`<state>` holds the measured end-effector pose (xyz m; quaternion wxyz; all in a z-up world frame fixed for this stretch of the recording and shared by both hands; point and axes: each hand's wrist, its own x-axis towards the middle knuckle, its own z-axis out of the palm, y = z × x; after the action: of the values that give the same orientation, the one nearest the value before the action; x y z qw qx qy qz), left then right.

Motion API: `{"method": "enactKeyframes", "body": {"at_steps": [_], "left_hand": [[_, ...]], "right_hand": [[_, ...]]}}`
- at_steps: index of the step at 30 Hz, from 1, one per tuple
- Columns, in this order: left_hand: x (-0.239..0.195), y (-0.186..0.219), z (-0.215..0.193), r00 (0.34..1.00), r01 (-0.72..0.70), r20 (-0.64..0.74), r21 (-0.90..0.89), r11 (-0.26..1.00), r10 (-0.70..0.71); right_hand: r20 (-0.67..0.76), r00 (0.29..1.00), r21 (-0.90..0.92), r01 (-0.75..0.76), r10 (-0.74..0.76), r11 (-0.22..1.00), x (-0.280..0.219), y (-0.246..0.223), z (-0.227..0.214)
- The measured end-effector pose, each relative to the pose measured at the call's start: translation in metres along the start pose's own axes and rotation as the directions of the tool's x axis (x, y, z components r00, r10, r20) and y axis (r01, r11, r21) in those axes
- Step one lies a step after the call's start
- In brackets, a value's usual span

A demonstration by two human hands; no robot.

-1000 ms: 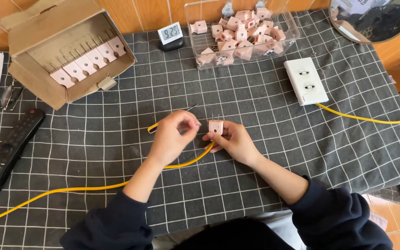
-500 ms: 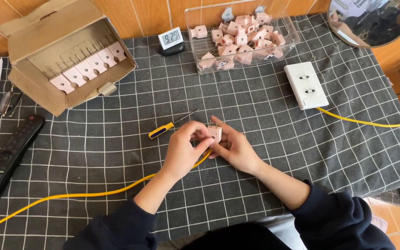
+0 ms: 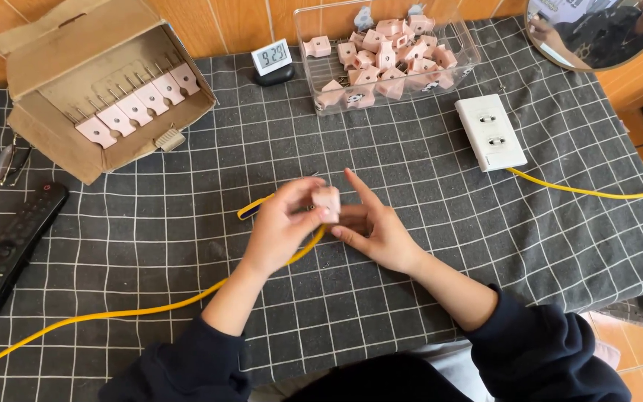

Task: The person connects the wires of a yellow cable to the terminals of an electrical plug head using a screwdriver, then fits the head into a white plug housing.

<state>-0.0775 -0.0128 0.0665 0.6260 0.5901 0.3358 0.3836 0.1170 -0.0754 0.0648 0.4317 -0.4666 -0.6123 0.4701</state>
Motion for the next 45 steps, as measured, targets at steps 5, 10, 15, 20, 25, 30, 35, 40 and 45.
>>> {"method": "enactKeyframes", "body": {"at_steps": [5,10,15,20,25,30,35,40,45], "left_hand": [[0.005,-0.008,-0.018,0.983,-0.085,-0.165,-0.05,0.995,0.075],[0.005,-0.007,-0.018,0.986,-0.045,-0.166,-0.084,0.995,0.031],[0.006,-0.011,-0.014,0.989,-0.031,-0.146,-0.085,0.996,0.018],[0.004,-0.014,-0.01,0.991,0.036,-0.12,-0.14,0.989,-0.053],[0.002,-0.015,-0.008,0.996,0.025,-0.079,-0.093,0.995,-0.032],[0.002,-0.018,-0.005,0.998,0.0,-0.067,-0.074,0.997,-0.005],[-0.001,-0.015,0.004,0.997,-0.054,-0.049,-0.016,0.998,0.053],[-0.001,-0.02,0.006,0.999,-0.048,-0.025,-0.05,0.998,0.047],[-0.008,0.002,0.01,0.999,-0.039,0.013,-0.005,0.999,0.039]], "right_hand": [[0.096,0.96,-0.638,0.264,-0.264,0.724,0.005,0.013,-0.005],[0.188,0.959,-0.823,0.272,-0.211,0.5,0.0,0.023,0.006],[0.141,0.964,-0.837,0.238,-0.226,0.493,0.003,0.026,0.006],[-0.016,0.957,-0.842,0.144,-0.29,0.52,0.006,0.034,0.0],[-0.097,0.96,-0.843,0.061,-0.262,0.534,0.008,0.046,-0.002],[-0.152,0.958,-0.821,0.015,-0.245,0.57,0.013,0.035,-0.006],[-0.255,0.966,-0.129,-0.08,0.045,0.988,0.013,0.024,-0.013],[-0.174,0.96,0.337,-0.151,0.219,0.929,0.013,0.039,-0.001],[-0.078,0.947,0.601,-0.205,0.313,0.773,0.01,0.024,0.001]]}}
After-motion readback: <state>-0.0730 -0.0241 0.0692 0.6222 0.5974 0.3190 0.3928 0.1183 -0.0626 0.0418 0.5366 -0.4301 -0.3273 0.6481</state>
